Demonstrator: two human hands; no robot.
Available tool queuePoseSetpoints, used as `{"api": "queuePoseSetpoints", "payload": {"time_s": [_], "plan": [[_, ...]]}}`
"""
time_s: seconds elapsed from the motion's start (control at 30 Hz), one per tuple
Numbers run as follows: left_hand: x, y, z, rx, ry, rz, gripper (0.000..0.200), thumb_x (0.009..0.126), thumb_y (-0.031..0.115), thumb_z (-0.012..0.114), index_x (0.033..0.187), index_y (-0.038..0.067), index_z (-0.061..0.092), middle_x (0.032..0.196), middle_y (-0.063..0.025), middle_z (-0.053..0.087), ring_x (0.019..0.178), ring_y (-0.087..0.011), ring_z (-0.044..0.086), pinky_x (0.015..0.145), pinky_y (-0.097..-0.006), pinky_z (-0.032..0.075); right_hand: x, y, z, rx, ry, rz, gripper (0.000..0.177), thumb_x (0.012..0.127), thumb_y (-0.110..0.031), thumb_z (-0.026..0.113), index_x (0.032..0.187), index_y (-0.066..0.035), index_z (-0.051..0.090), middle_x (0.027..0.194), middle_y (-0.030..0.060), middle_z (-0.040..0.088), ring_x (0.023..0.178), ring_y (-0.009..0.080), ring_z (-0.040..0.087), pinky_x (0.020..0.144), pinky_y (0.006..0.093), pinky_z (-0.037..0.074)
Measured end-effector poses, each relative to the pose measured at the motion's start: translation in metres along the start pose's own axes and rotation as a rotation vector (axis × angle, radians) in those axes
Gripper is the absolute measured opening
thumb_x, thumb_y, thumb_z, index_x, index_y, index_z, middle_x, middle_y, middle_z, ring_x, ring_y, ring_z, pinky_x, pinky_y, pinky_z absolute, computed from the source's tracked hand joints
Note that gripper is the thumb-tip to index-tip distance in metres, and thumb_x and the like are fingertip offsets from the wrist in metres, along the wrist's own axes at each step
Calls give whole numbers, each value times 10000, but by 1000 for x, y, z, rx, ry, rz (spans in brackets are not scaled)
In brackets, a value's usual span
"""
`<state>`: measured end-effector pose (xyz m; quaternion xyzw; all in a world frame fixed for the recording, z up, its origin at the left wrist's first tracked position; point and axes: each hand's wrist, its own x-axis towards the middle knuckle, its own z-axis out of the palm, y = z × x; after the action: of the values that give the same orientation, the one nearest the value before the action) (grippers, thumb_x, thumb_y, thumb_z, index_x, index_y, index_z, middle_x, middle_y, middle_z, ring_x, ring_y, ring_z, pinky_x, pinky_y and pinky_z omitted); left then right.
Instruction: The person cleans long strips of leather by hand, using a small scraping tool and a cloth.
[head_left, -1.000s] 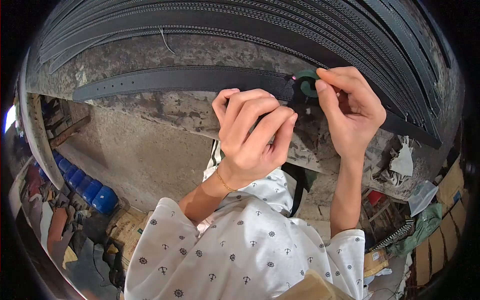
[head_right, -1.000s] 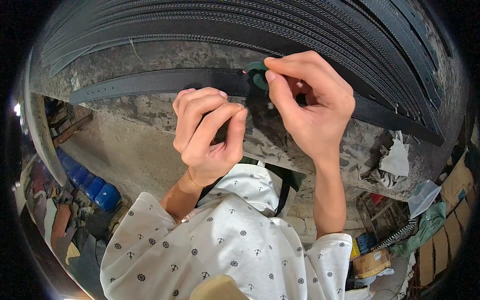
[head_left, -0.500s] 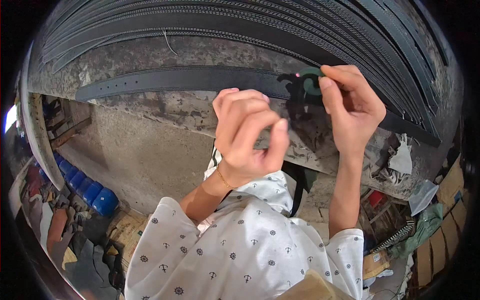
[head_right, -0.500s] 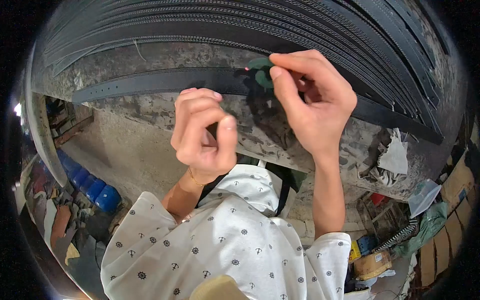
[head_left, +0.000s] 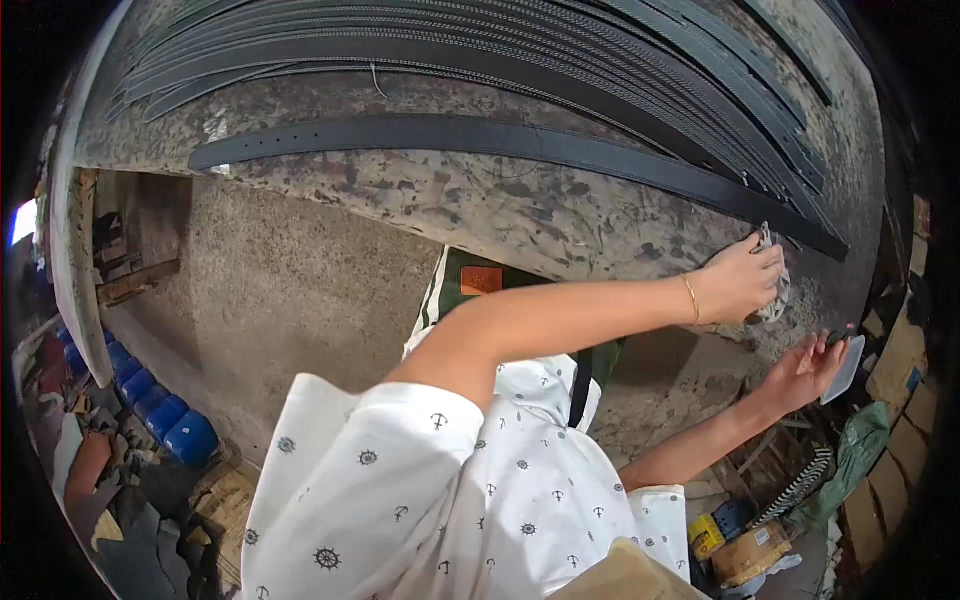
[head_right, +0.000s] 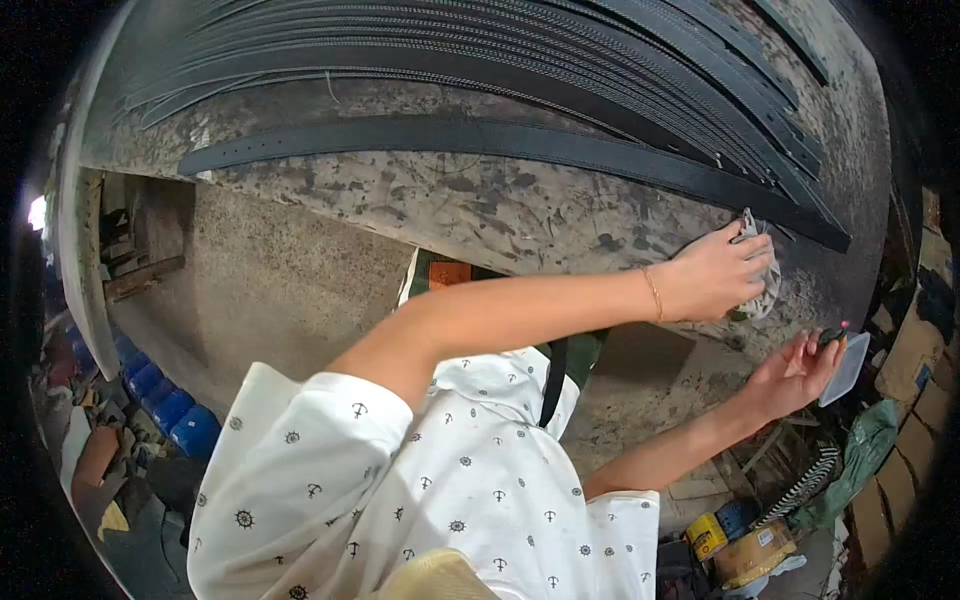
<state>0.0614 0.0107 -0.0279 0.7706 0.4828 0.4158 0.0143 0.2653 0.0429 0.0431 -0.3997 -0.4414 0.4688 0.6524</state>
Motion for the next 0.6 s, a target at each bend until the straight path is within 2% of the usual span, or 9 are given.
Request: {"api": "queuePoseSetpoints", "payload": {"time_s": [0.1, 0.17, 0.2, 0.27, 0.33, 0.43, 0.5, 0.57, 0.6], "plan": [[-5, -16, -34, -6, -194, 42, 273, 700, 134, 704, 965, 74, 726, 1189, -128, 655, 1228, -296, 566, 1031, -434, 436, -12, -2, -16, 103, -13, -14, 292, 1015, -104, 569, 1269, 33, 523, 962, 107, 604, 789, 133, 560, 736, 289, 521], [-39, -42, -95, 44, -174, -44, 285, 691, 98, 707, 974, 61, 713, 1173, -127, 671, 1202, -283, 591, 1053, -426, 431, -21, 2, -18, 80, 57, -13, 270, 1014, -97, 569, 1252, 28, 545, 933, 92, 610, 764, 131, 561, 752, 296, 531], [-66, -57, -128, 98, -46, -46, 355, 674, 82, 716, 1027, 55, 695, 1212, -123, 660, 1220, -292, 583, 1055, -443, 436, -22, 7, -30, 106, 33, 12, 250, 1012, -86, 571, 1234, 30, 564, 919, 80, 616, 764, 133, 566, 770, 298, 537], [-122, -68, -205, 243, -131, -286, 507, 654, -49, 649, 1143, 86, 671, 1320, -101, 626, 1266, -295, 569, 1037, -433, 463, -26, 13, -28, 154, 56, 23, 243, 1010, -74, 572, 1230, 30, 569, 922, 79, 617, 759, 131, 561, 769, 300, 534], [-177, -80, -277, 428, -70, -500, 474, 712, -51, 614, 1172, 40, 680, 1295, -158, 651, 1228, -319, 603, 1021, -441, 478, -27, 22, -27, 223, 20, 37, 236, 1008, -52, 575, 1229, 32, 574, 927, 80, 618, 749, 127, 545, 752, 307, 520], [-226, -104, -364, 594, 49, -818, 350, 824, 24, 634, 1172, 37, 658, 1162, -191, 679, 1067, -405, 642, 901, -444, 510, -22, 40, -15, 207, 70, 66, 232, 1012, -61, 580, 1224, 31, 580, 930, 83, 618, 755, 126, 536, 729, 307, 507], [-276, -153, -419, 870, 49, -930, 358, 865, 96, 631, 1219, 47, 644, 1211, -202, 654, 1150, -389, 604, 957, -447, 475, -19, 50, -4, 290, -23, 64, 246, 1010, -70, 594, 1231, 39, 586, 939, 76, 619, 759, 124, 537, 712, 303, 493], [-282, -175, -430, 1352, 97, -1096, 426, 875, 136, 640, 1289, 46, 601, 1258, -220, 612, 1196, -403, 559, 988, -470, 449, -20, 50, 18, 239, -42, 97, 249, 1005, -69, 605, 1226, 45, 605, 942, 66, 623, 749, 121, 536, 700, 290, 479], [-274, -178, -427, 1352, 118, -1078, 426, 875, 136, 640, 1289, 46, 601, 1258, -220, 612, 1196, -403, 559, 988, -470, 449, -17, 58, 18, 240, -63, 95, 255, 998, -72, 621, 1222, 49, 622, 968, 69, 641, 739, 118, 537, 687, 285, 473]]}}
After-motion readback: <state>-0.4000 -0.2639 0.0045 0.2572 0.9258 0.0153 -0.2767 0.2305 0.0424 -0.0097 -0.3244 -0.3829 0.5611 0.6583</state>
